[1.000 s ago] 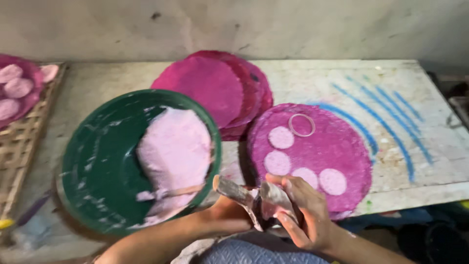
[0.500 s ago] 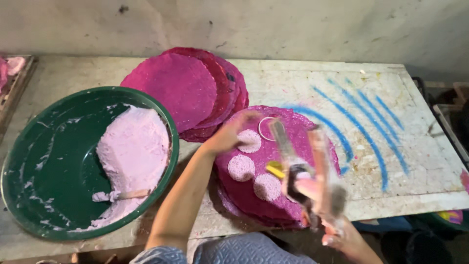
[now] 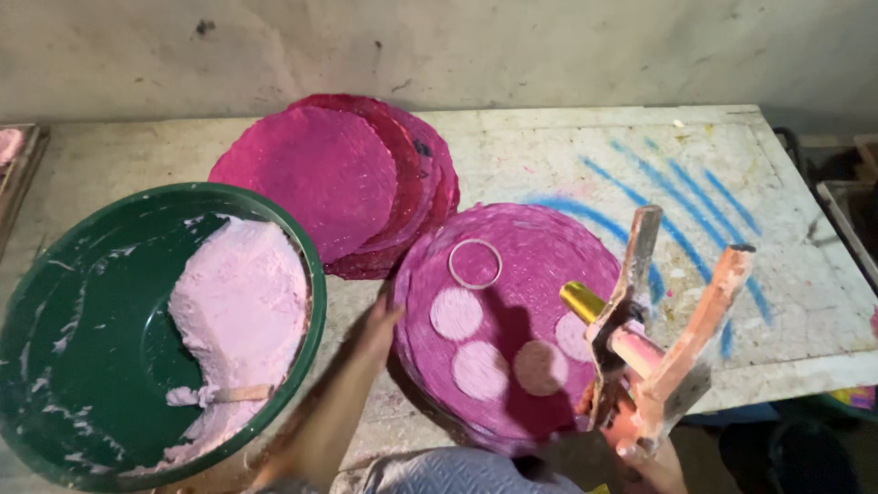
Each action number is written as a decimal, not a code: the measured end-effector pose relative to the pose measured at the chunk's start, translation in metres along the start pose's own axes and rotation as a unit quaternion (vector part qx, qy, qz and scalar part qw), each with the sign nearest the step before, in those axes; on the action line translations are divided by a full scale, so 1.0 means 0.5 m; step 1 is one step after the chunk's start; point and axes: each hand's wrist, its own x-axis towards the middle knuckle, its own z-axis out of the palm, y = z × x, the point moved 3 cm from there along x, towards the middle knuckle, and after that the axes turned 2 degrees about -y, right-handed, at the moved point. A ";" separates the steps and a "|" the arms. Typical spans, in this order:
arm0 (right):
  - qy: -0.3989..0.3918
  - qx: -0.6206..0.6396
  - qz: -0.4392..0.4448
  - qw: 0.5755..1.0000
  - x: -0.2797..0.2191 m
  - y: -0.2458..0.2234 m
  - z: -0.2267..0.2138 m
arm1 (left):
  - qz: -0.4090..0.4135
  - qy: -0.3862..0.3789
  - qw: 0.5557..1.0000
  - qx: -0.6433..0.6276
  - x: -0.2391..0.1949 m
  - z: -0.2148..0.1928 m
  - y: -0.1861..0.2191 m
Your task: The person loads pink wafers onto mats, places them into a pot, and then uses a wooden stamping tool to apply paste and press patterns onto the wafers.
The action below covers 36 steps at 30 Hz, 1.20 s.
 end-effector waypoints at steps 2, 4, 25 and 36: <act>-0.012 0.009 -0.013 1.000 0.033 -0.021 0.047 | -0.158 0.076 0.984 0.008 -0.062 -0.013 -0.016; -0.027 0.024 -0.027 0.999 0.057 -0.041 0.098 | -0.201 0.090 0.975 0.002 -0.100 -0.019 -0.029; -0.033 0.006 0.002 0.999 0.052 -0.064 0.198 | 0.153 -0.169 0.822 0.522 -0.102 0.153 0.217; -0.251 0.014 0.251 0.935 0.089 -0.094 0.190 | -0.017 -0.367 0.845 -0.390 -0.044 0.196 0.331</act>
